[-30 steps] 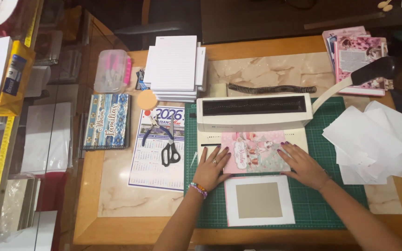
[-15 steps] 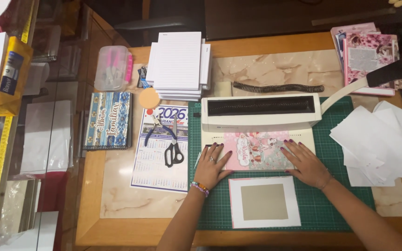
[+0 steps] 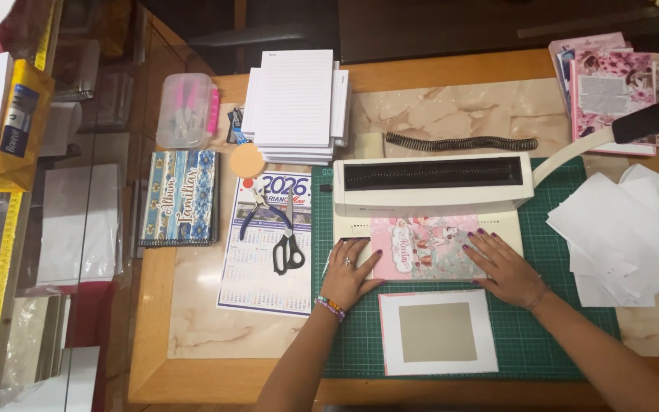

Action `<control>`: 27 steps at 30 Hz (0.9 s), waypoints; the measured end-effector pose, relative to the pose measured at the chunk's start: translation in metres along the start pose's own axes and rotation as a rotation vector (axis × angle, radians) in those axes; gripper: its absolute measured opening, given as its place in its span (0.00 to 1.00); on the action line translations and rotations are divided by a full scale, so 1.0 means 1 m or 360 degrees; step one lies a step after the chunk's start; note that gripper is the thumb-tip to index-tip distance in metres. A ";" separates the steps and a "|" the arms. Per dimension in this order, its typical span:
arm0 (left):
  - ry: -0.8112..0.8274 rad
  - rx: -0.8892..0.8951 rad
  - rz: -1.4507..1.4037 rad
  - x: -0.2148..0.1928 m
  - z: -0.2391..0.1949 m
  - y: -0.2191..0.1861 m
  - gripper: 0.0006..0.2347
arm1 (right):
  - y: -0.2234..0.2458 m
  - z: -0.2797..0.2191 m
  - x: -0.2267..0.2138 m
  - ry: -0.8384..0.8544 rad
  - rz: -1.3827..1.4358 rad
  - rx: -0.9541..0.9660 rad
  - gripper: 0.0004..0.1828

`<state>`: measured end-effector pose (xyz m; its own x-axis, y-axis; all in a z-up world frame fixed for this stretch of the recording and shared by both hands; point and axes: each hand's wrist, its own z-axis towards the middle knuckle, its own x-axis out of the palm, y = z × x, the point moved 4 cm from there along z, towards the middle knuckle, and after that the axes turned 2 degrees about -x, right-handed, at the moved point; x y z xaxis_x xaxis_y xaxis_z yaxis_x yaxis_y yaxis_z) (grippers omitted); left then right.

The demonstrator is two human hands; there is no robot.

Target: The person uses a manual comb binding machine to bind printed pages into notebooks. They place a decorative cover sheet and inner pages into the machine, align them, and operate the handle to punch holes and insert a plastic comb. The finished notebook is removed and placed on the table, then the process is repeated with another set of pages.

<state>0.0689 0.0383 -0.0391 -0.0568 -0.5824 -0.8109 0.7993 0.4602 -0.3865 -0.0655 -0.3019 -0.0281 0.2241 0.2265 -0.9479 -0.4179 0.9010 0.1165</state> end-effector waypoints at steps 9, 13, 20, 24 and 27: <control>-0.0009 0.0087 -0.0130 -0.020 0.001 -0.007 0.27 | 0.011 0.000 -0.007 -0.0191 0.0045 -0.0145 0.38; 0.0003 0.0073 -0.0038 -0.028 0.013 -0.016 0.26 | -0.005 -0.019 -0.001 -0.0131 0.0061 -0.0069 0.40; 0.0398 -0.0107 0.0289 -0.028 0.025 -0.042 0.27 | -0.016 -0.035 -0.013 0.0011 0.0157 -0.0161 0.42; 0.0293 -0.0086 0.0268 -0.029 0.025 -0.044 0.26 | -0.017 -0.040 -0.008 0.0056 0.0154 -0.0131 0.43; 0.0298 -0.0072 0.0244 -0.026 0.023 -0.039 0.26 | -0.015 -0.037 -0.009 0.0032 0.0147 -0.0146 0.43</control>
<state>0.0530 0.0203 0.0068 -0.0503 -0.3713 -0.9271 0.7798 0.5654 -0.2687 -0.0933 -0.3314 -0.0323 0.1638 0.2985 -0.9402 -0.5150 0.8388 0.1766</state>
